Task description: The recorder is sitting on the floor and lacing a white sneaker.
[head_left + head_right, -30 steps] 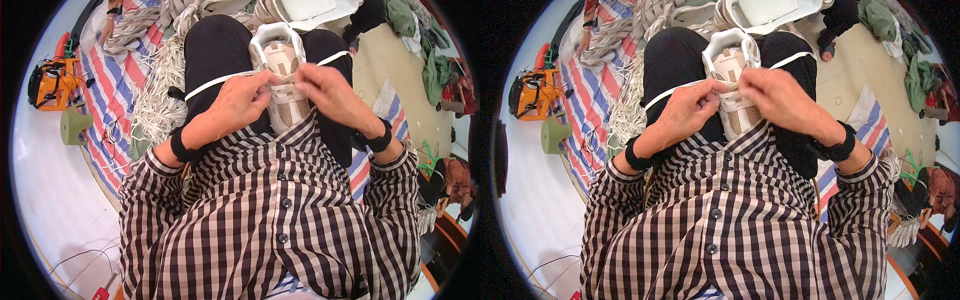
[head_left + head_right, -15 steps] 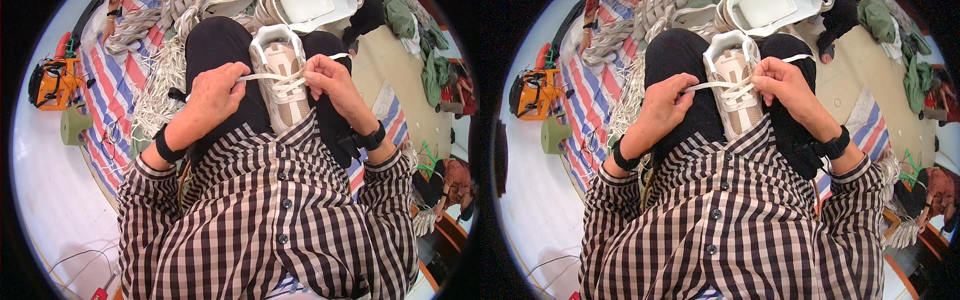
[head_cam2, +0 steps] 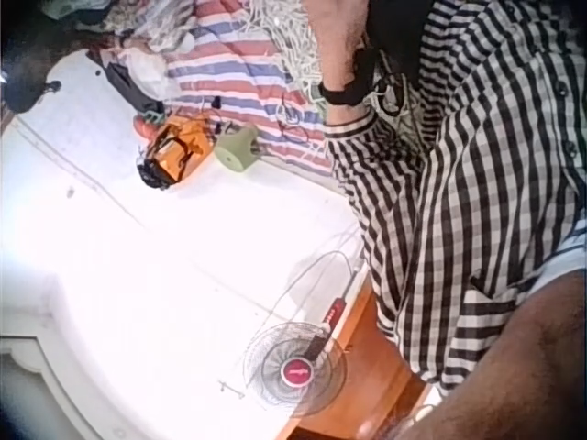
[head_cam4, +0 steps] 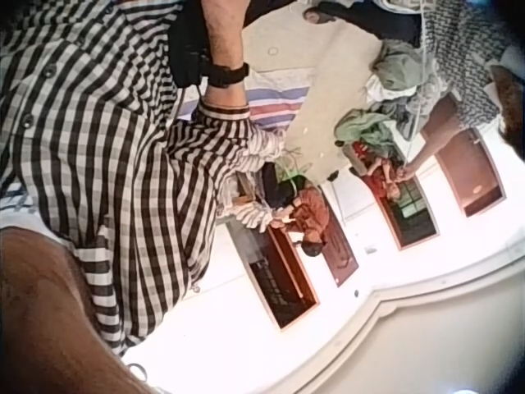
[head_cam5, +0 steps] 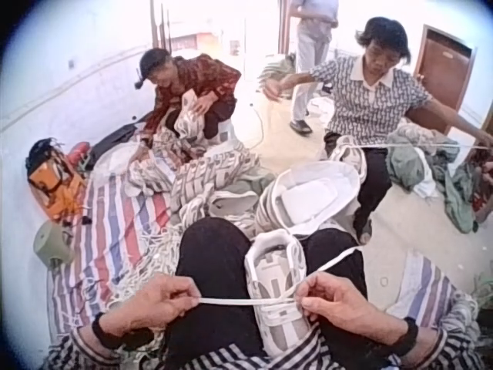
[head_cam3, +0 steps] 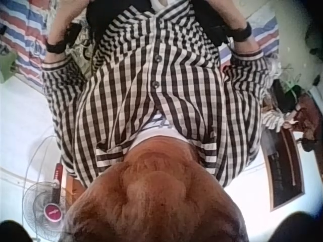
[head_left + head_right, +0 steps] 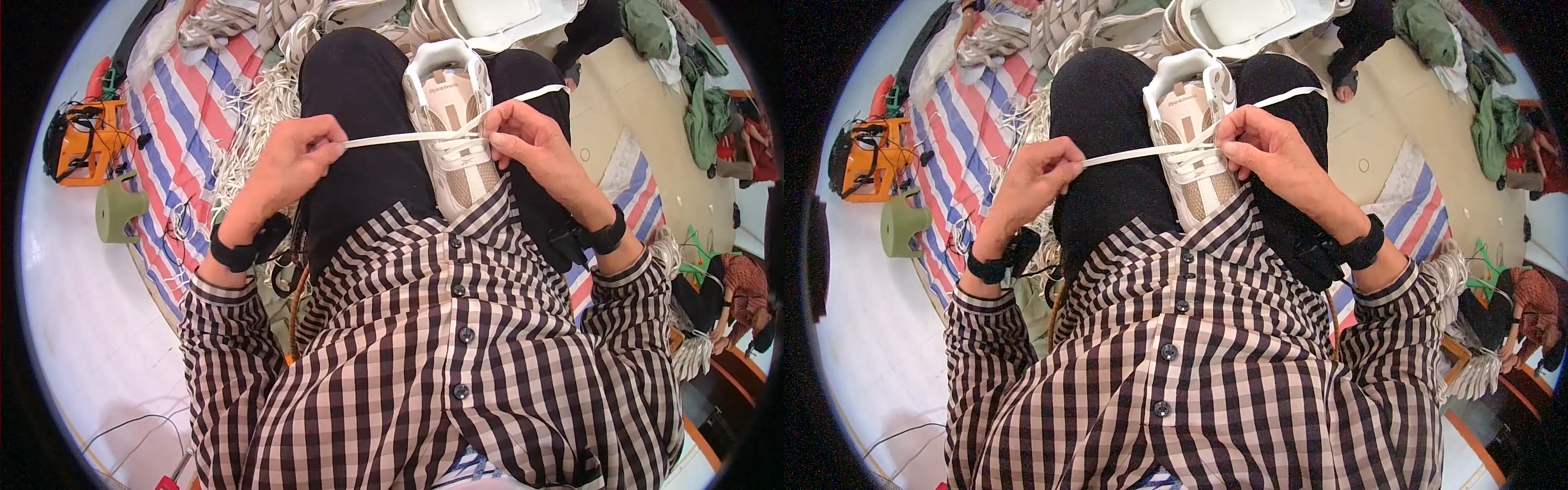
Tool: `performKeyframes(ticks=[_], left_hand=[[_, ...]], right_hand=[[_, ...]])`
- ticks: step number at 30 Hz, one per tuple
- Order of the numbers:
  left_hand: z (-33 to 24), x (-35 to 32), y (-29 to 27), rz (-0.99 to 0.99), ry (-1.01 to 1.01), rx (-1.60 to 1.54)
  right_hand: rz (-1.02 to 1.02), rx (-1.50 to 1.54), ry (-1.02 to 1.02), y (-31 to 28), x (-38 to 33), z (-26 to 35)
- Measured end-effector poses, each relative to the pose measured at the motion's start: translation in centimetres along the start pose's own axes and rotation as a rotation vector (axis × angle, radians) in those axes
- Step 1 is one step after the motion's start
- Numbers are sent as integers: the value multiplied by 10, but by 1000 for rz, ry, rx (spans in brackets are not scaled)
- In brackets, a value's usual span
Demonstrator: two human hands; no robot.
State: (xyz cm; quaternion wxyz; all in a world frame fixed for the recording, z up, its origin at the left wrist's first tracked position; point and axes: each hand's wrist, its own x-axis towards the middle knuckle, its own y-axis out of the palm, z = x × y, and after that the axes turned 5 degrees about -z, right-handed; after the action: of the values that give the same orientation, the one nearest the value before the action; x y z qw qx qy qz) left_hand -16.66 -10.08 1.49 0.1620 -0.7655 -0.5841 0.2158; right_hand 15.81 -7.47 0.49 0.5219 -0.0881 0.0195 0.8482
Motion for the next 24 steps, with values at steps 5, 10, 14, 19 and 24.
performKeyframes(ticks=[5, 10, 14, 19, 24], left_hand=[[11, -5, -20, 62, -100, -74], [7, -5, -19, 73, -164, -118], [5, -3, -16, -26, -58, -14], [-28, -6, 11, -346, 422, 318], [-31, -2, 46, -163, 515, 607]], right_hand=[[-36, -2, -10, -4, -2, -4], [-55, -28, -8, -3, 0, -6], [-171, -219, -137, 2, -3, 5], [-254, -623, -456, -4, 3, 14], [-167, -876, -577, 0, 7, 15]])
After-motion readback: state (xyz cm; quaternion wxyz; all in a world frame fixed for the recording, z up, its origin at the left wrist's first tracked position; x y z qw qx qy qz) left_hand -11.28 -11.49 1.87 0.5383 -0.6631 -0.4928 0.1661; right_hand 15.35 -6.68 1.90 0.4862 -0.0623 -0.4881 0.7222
